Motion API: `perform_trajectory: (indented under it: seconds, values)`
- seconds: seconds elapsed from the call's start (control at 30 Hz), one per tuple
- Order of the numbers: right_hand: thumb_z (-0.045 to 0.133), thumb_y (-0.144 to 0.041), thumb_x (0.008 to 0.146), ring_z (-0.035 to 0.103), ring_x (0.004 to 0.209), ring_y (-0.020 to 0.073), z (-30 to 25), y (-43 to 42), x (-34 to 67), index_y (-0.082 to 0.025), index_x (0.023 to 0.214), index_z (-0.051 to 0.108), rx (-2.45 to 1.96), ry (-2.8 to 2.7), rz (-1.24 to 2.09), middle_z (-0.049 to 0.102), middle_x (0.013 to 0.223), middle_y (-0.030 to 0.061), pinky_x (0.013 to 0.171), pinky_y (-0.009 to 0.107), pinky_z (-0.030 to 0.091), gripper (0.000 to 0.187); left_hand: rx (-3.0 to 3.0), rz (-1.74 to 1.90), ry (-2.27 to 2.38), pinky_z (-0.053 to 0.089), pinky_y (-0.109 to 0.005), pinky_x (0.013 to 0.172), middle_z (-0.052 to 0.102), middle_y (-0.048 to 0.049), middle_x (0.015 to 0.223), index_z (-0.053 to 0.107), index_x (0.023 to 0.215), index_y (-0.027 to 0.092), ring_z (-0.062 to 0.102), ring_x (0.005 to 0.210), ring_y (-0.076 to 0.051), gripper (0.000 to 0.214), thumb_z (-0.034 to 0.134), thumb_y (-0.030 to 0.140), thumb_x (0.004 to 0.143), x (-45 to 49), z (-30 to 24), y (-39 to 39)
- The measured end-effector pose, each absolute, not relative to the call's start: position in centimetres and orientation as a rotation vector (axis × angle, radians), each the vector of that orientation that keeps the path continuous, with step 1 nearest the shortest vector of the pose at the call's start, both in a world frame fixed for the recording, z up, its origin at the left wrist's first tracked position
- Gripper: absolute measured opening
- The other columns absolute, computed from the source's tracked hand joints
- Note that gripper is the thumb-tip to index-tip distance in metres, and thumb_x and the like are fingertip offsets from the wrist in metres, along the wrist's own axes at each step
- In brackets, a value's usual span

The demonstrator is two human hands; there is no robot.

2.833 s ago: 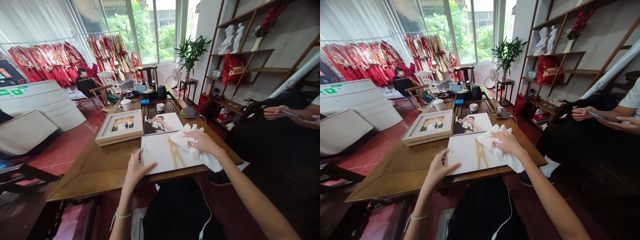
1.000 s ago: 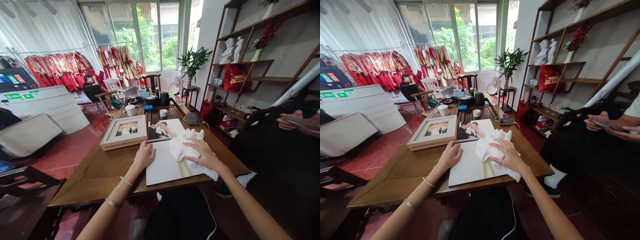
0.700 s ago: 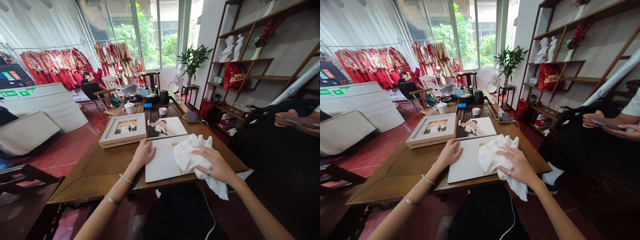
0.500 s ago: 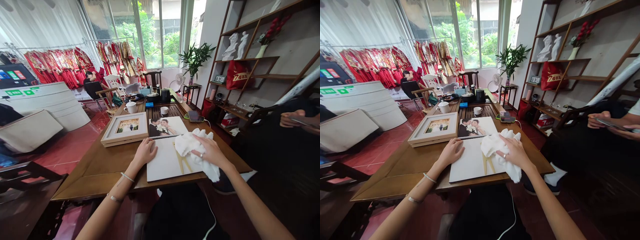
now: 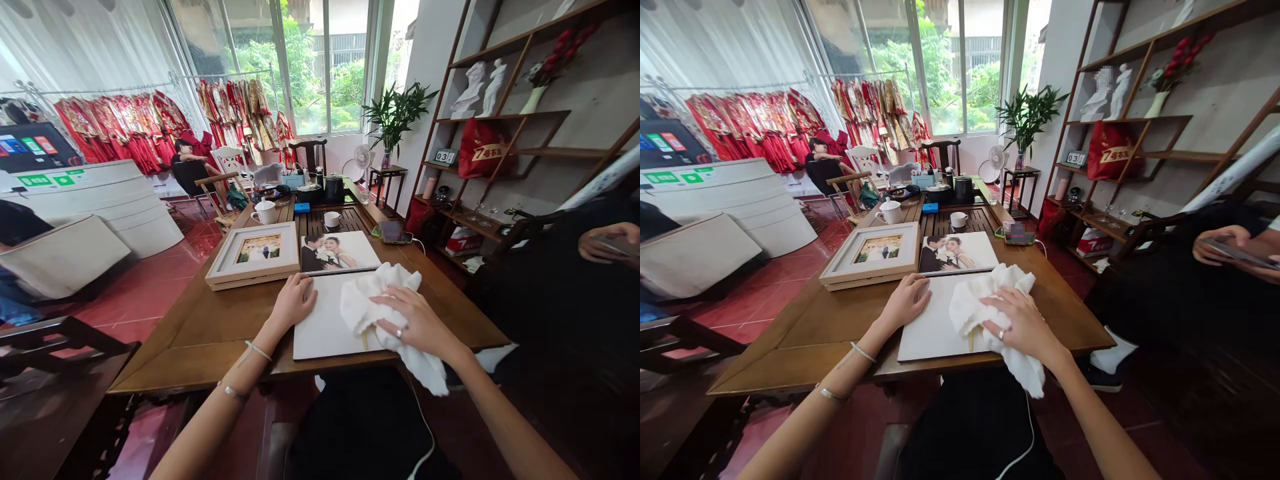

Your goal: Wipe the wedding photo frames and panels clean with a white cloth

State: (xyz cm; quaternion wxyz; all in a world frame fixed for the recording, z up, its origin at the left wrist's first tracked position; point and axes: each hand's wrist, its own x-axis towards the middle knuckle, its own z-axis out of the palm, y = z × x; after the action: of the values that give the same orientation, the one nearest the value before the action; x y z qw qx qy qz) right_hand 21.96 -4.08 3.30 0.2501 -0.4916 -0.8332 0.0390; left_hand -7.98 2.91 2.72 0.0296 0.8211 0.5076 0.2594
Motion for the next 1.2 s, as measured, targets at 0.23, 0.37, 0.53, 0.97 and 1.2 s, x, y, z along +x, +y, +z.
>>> perform_trajectory:
  seconds: [0.23,0.37,0.53,0.97,1.2]
  values:
    - [0.060,-0.040,0.085,0.049,0.127,0.0322,2.7,-7.8,25.0,-0.033,0.119,0.067,-1.262,-2.312,0.146,0.064,0.125,0.0073,0.103,0.052,0.041,0.035,2.537,0.826,1.536,0.046,-0.046,0.099,0.060,-0.0122,0.114,0.064,0.107,0.018,0.055,0.110,-0.029,0.026,0.050,0.029,0.088,-7.9,2.5,3.1]
    - [0.058,-0.042,0.085,0.052,0.123,0.0322,2.8,-4.7,26.1,-0.030,0.117,0.067,-1.401,-2.219,0.123,0.063,0.124,0.0088,0.100,0.052,0.043,0.035,2.536,0.839,1.567,0.047,-0.046,0.098,0.061,-0.0122,0.111,0.065,0.103,0.018,0.056,0.107,-0.029,0.023,0.052,0.029,0.088,-7.6,2.4,3.1]
    - [0.057,-0.043,0.085,0.057,0.110,0.0305,3.7,1.1,25.3,-0.024,0.116,0.067,-1.445,-2.204,0.181,0.065,0.114,0.0096,0.097,0.050,0.044,0.038,2.572,0.810,1.527,0.046,-0.045,0.100,0.061,-0.0125,0.113,0.065,0.104,0.018,0.057,0.108,-0.028,0.023,0.051,0.029,0.089,-7.5,2.2,3.3]
    - [0.063,-0.032,0.085,0.058,0.105,0.0273,5.0,1.8,19.5,-0.024,0.110,0.069,-1.040,-2.375,0.220,0.065,0.109,0.0089,0.093,0.046,0.045,0.028,2.611,0.804,1.596,0.048,-0.045,0.098,0.062,-0.0127,0.115,0.065,0.105,0.016,0.057,0.107,-0.028,0.024,0.049,0.027,0.091,-7.3,2.0,3.2]
    - [0.066,-0.026,0.082,0.050,0.120,0.0273,5.2,-5.9,22.7,-0.028,0.111,0.068,-0.806,-2.519,0.300,0.060,0.118,0.0084,0.102,0.045,0.041,0.028,2.606,0.814,1.548,0.049,-0.045,0.098,0.062,-0.0139,0.113,0.065,0.107,0.015,0.057,0.107,-0.029,0.026,0.048,0.028,0.091,-7.4,2.0,3.5]
